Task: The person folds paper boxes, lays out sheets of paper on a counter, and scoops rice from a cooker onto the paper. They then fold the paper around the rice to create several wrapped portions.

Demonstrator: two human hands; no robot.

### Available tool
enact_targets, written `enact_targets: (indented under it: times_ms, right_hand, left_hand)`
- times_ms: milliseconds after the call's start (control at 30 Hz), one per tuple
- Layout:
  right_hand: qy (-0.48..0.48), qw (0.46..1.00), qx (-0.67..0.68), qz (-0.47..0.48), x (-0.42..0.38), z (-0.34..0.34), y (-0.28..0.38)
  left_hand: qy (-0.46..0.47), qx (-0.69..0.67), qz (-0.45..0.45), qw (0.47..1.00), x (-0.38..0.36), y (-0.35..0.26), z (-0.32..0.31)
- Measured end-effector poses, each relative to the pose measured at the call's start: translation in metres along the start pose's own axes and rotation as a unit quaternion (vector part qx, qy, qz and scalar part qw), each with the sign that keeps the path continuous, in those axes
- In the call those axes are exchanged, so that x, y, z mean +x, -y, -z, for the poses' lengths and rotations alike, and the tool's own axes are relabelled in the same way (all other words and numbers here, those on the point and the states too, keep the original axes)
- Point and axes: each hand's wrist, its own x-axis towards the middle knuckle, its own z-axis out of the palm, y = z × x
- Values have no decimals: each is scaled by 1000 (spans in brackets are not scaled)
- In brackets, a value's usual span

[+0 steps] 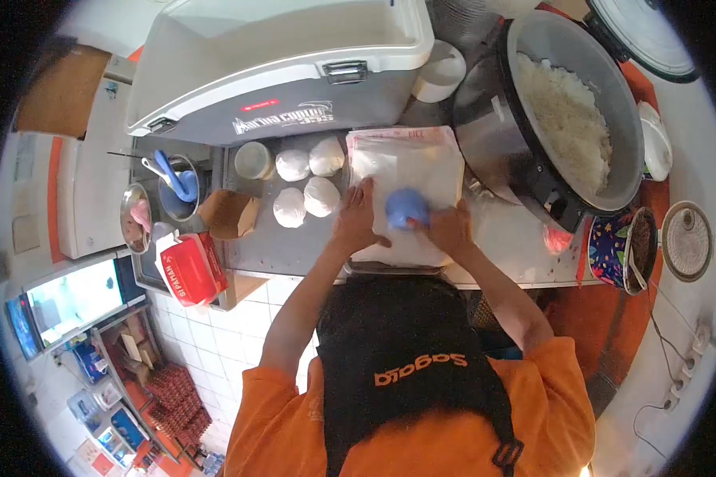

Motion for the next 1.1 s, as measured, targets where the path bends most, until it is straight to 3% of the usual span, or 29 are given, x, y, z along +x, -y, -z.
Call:
enact_targets:
  times_ms: [133,233,300,367,467,567,667,733,800,900,1000,1033,1100]
  right_hand:
    - [-9,999,17,-45,-13,-7,17]
    - [-183,975,96,-82,-48,37,3]
    - [-237,959,16,-153,-91,33,-44]
    - [-244,951,44,-187,-131,12,-93]
    - [-108,976,-35,-185,-155,-9,-141]
    - [-343,928,14,-144,-137,40,-110]
    - [-334,932,136,-29,-123,32,-78]
    - [-197,949,202,138,-98,28,-46]
    - [-150,949,196,195,-71,40,-15]
    - [44,954,224,197,-51,38,-3]
    - [91,973,40,209,-53,55,1]
    - [82,970,40,224,-53,50,-3]
    - [70,964,44,255,-56,42,-8]
  left_hand:
    - [7,69,2,998,0,-4,-3]
    - [-10,102,-38,994,-12,-5,1]
    - [-40,111,-89,989,-46,-16,0]
    - [18,116,-139,983,-78,-14,-17]
    - [44,123,-201,971,-87,19,-65]
    - [56,80,-192,977,-89,11,-52]
    - [29,21,-159,987,-92,-3,-40]
    - [6,52,-167,985,-91,5,-57]
    - [-25,67,-178,981,-88,2,-58]
    - [-58,57,-196,977,-86,-3,-54]
    - [-79,41,-219,972,-85,3,-51]
    - [-85,37,-230,969,-83,6,-51]
    - [-91,-16,-168,981,-81,4,-50]
